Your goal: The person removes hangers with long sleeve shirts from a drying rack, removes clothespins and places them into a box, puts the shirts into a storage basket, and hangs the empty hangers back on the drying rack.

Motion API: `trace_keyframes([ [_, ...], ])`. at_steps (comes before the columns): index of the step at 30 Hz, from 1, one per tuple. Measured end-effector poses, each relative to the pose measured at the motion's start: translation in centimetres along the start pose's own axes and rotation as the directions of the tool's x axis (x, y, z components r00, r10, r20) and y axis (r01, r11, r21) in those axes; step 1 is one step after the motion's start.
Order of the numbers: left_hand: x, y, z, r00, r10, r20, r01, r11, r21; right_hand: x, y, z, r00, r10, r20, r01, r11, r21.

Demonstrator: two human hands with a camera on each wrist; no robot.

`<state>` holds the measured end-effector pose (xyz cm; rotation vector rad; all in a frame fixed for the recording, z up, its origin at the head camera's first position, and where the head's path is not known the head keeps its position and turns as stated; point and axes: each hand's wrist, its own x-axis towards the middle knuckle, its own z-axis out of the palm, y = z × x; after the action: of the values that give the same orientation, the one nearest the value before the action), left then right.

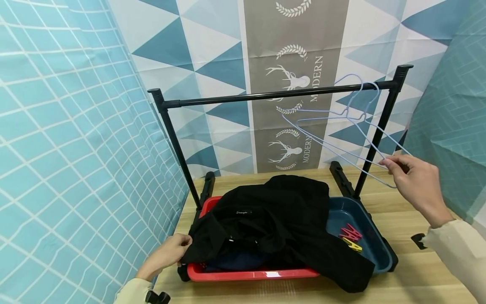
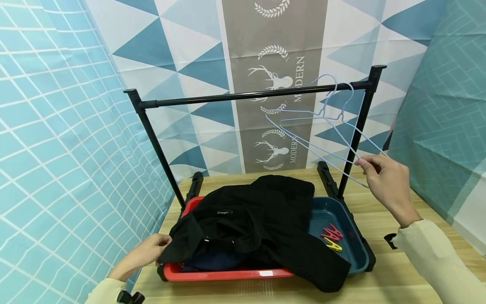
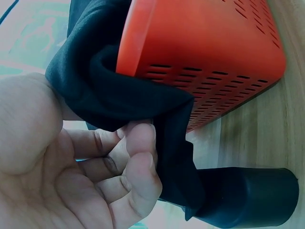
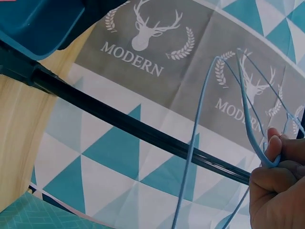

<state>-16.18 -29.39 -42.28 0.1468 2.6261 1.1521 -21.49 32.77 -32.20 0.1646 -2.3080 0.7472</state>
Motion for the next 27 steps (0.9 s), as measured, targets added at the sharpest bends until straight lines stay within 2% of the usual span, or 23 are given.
trace_keyframes([
  [4, 0.1, -0.1, 0.0, 1.000, 0.008, 0.011, -0.008, 1.000, 0.003, -0.3, 0.5, 0.2, 0.999, 0.003, 0.035, -0.003, 1.000, -0.011],
  [13, 0.3, -0.1, -0.1, 0.999, 0.025, 0.023, -0.025, 1.000, 0.015, -0.6, 1.2, 0.8, 0.999, 0.005, 0.046, -0.004, 1.000, -0.017],
  [20, 0.4, -0.4, -0.4, 0.999, 0.053, -0.009, -0.053, 0.998, 0.019, -1.5, 1.6, 0.7, 0.998, 0.023, 0.053, -0.022, 1.000, -0.008],
  [23, 0.2, -0.7, -0.7, 0.998, 0.051, -0.024, -0.051, 0.999, 0.009, -2.3, 2.0, 0.6, 0.996, 0.024, 0.083, -0.023, 1.000, -0.018],
  [27, -0.1, -1.1, -1.1, 0.997, 0.062, -0.046, -0.061, 0.998, 0.015, -3.4, 2.8, 1.0, 0.984, -0.001, 0.178, 0.008, 0.999, -0.036],
])
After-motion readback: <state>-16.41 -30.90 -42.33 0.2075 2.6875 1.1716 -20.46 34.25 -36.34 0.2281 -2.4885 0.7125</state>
